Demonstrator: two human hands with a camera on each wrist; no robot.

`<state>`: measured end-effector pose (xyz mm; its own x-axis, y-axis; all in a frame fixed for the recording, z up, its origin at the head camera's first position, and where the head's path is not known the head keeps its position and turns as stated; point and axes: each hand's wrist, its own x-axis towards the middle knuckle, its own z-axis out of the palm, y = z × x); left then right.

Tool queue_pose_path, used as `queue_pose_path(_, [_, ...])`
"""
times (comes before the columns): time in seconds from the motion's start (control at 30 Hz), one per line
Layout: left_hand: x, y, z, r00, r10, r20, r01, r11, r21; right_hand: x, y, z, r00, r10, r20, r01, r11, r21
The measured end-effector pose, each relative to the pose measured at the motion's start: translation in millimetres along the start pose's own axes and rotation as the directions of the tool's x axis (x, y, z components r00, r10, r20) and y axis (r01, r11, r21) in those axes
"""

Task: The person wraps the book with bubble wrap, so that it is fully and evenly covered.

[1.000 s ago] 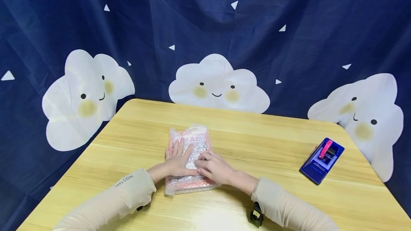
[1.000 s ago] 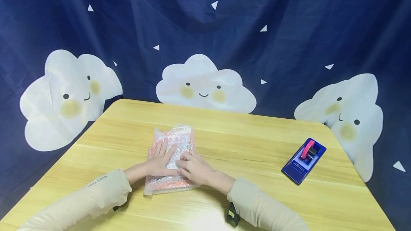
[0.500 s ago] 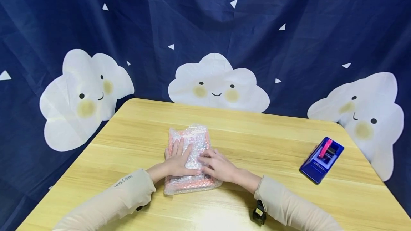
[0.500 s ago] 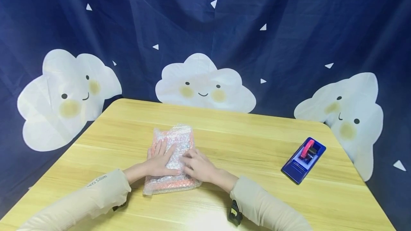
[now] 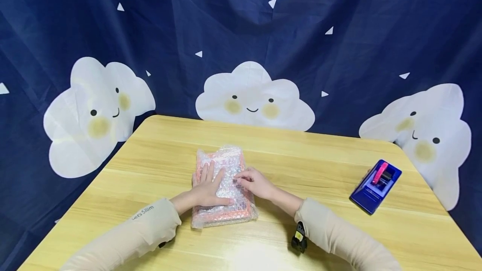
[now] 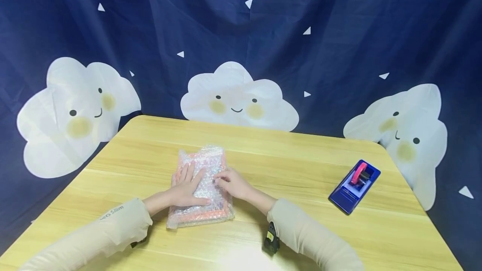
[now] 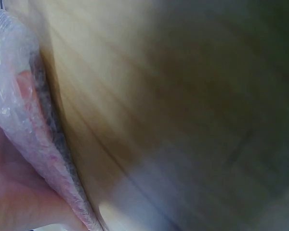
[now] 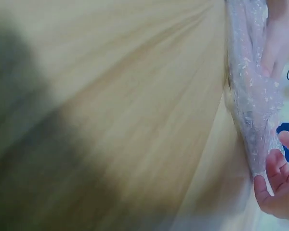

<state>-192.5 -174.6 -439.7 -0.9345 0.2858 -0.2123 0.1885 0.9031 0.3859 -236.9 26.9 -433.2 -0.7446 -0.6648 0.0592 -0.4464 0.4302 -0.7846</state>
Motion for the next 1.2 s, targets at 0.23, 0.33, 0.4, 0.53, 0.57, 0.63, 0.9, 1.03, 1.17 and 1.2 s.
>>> queue_pose_path(0.23, [0.3, -0.5, 0.2, 1.000, -0.001, 0.006, 0.001, 1.000, -0.007, 13.3, -3, 3, 0.992, 0.126, -0.003, -0.126, 0.992, -0.025])
queue_pose_path(0.33, [1.2, 0.2, 0.6, 1.000, -0.001, 0.006, 0.001, 1.000, -0.012, 18.4, -3, 5, 0.993, 0.121, 0.005, -0.119, 0.983, -0.139])
queue_pose_path(0.4, [1.3, 0.6, 0.6, 1.000, -0.001, 0.008, 0.001, 1.000, -0.008, 21.0, -3, 6, 0.993, 0.116, 0.010, -0.112, 0.977, -0.183])
queue_pose_path(0.53, [2.2, 0.1, 0.0, 1.000, 0.001, 0.007, -0.001, 1.000, -0.007, 23.8, -2, 5, 0.989, 0.147, 0.033, -0.143, 0.985, -0.097])
queue_pose_path(0.57, [2.2, 0.0, -0.3, 1.000, 0.000, 0.009, 0.000, 1.000, -0.005, 24.0, -2, 4, 0.987, 0.152, 0.045, -0.148, 0.986, -0.073])
queue_pose_path(0.63, [2.5, -0.6, -0.2, 1.000, -0.001, 0.009, 0.001, 1.000, -0.006, 24.6, -2, 2, 0.984, 0.162, 0.074, -0.159, 0.986, -0.044])
queue_pose_path(0.9, [1.2, -2.2, 1.3, 1.000, 0.006, 0.004, -0.006, 1.000, -0.001, 24.6, -4, 3, 0.978, 0.138, 0.157, -0.123, 0.987, -0.103])
queue_pose_path(1.03, [1.1, -2.4, 2.0, 1.000, 0.012, 0.000, -0.012, 1.000, 0.005, 22.2, -5, 6, 0.986, 0.092, 0.136, -0.068, 0.983, -0.170])
queue_pose_path(1.17, [0.9, -2.2, 0.8, 1.000, 0.013, 0.004, -0.013, 1.000, -0.007, 19.5, 1, 2, 0.986, 0.008, 0.167, 0.008, 0.996, -0.094])
queue_pose_path(1.2, [1.2, -2.4, 0.6, 1.000, 0.010, 0.012, -0.010, 1.000, -0.006, 18.7, 3, 0, 0.983, -0.014, 0.182, 0.028, 0.997, -0.077])
